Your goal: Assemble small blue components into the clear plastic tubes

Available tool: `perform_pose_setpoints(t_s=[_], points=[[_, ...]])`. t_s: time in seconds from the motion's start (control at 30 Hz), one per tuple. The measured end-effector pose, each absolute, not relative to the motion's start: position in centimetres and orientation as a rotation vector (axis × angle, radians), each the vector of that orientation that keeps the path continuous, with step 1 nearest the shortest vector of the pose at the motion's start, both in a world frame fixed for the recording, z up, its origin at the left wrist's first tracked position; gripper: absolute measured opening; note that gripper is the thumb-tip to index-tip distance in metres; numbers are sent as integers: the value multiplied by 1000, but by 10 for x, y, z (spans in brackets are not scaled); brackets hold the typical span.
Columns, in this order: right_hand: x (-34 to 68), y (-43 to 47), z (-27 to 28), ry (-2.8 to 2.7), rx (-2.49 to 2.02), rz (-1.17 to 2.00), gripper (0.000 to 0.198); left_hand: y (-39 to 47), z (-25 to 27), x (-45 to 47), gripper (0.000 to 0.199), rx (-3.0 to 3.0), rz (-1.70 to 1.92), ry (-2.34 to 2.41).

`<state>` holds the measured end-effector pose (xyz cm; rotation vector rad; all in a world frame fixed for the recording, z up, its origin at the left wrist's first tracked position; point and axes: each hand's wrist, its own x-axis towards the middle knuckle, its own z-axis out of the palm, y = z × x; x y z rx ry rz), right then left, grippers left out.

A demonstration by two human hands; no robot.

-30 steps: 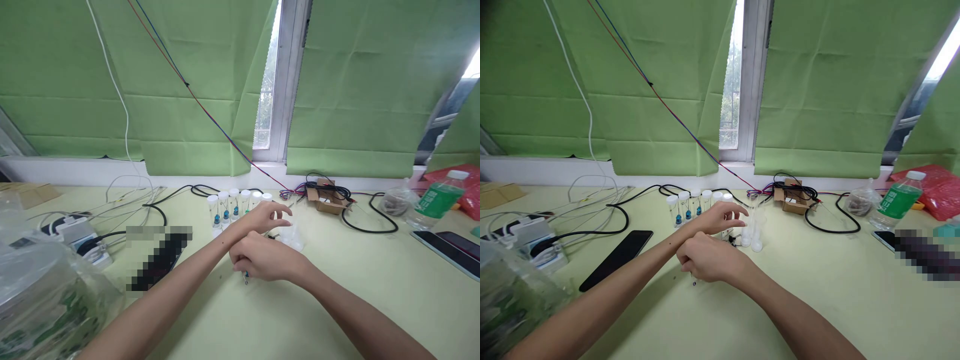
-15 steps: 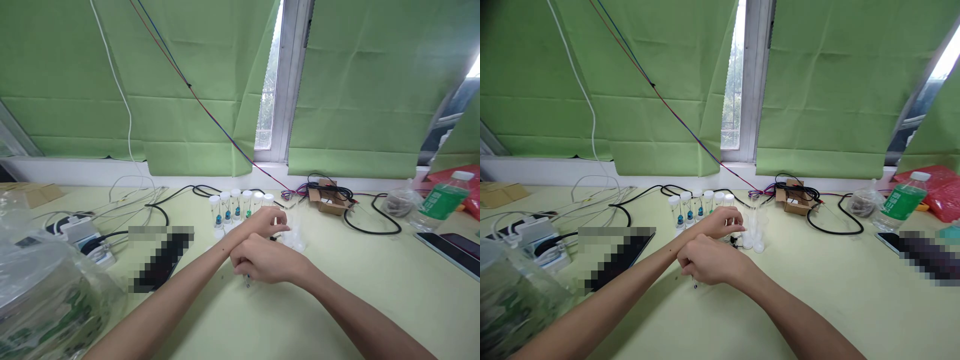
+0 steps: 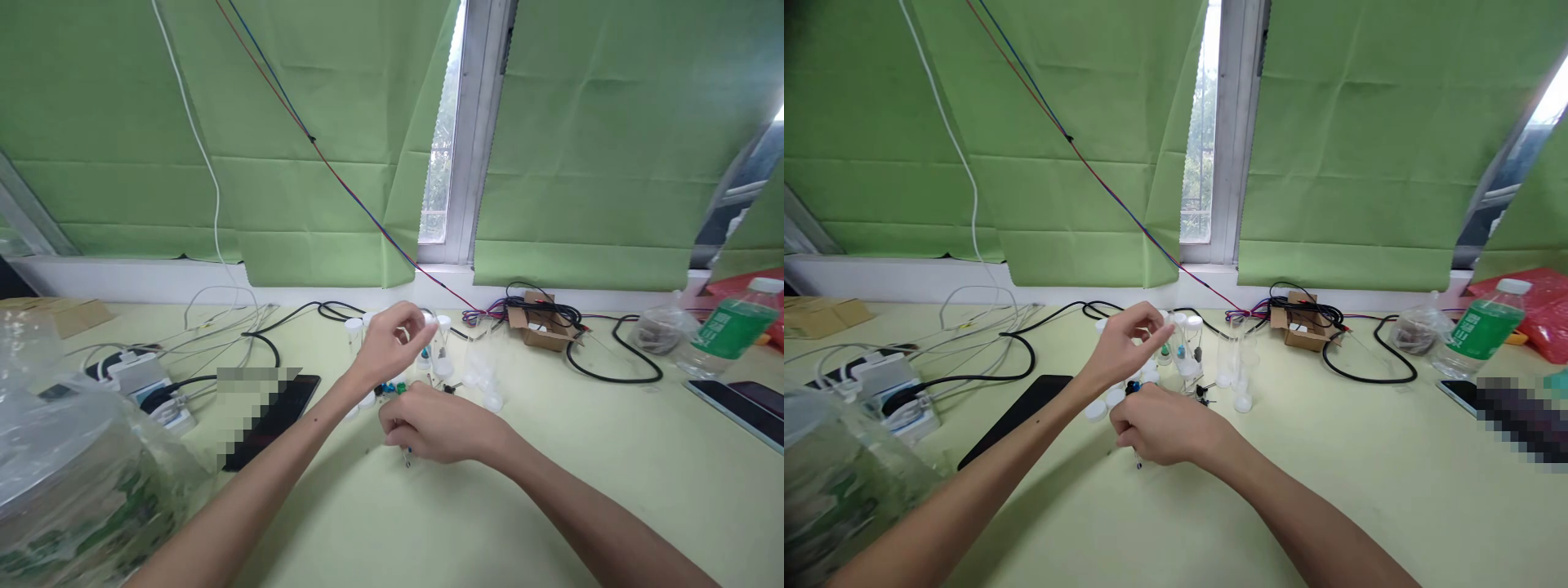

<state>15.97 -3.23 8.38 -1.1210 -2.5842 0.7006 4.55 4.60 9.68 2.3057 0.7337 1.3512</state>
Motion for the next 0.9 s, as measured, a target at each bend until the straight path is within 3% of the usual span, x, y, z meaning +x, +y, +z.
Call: perform_pose_setpoints(t_s=[0.17,0.47,0.57,0.67,0.9], points=[[163,-30,85,-2552,-1141,720,26,36,93,16,27,2319,1691,827],[177,-15,81,-2486,-1115,787,23,19,39,-21,15,2447,1924,924],[181,-9,76,-2457,-1138,846,18,15,23,-23,17,2403,1901,920],[184,-6,73,-2454,-1170,842,14,12,16,-23,31,2306,1863,942],[184,-7,78,-2468,-1217,781,18,4,10,-19,46,2119,1641,975]])
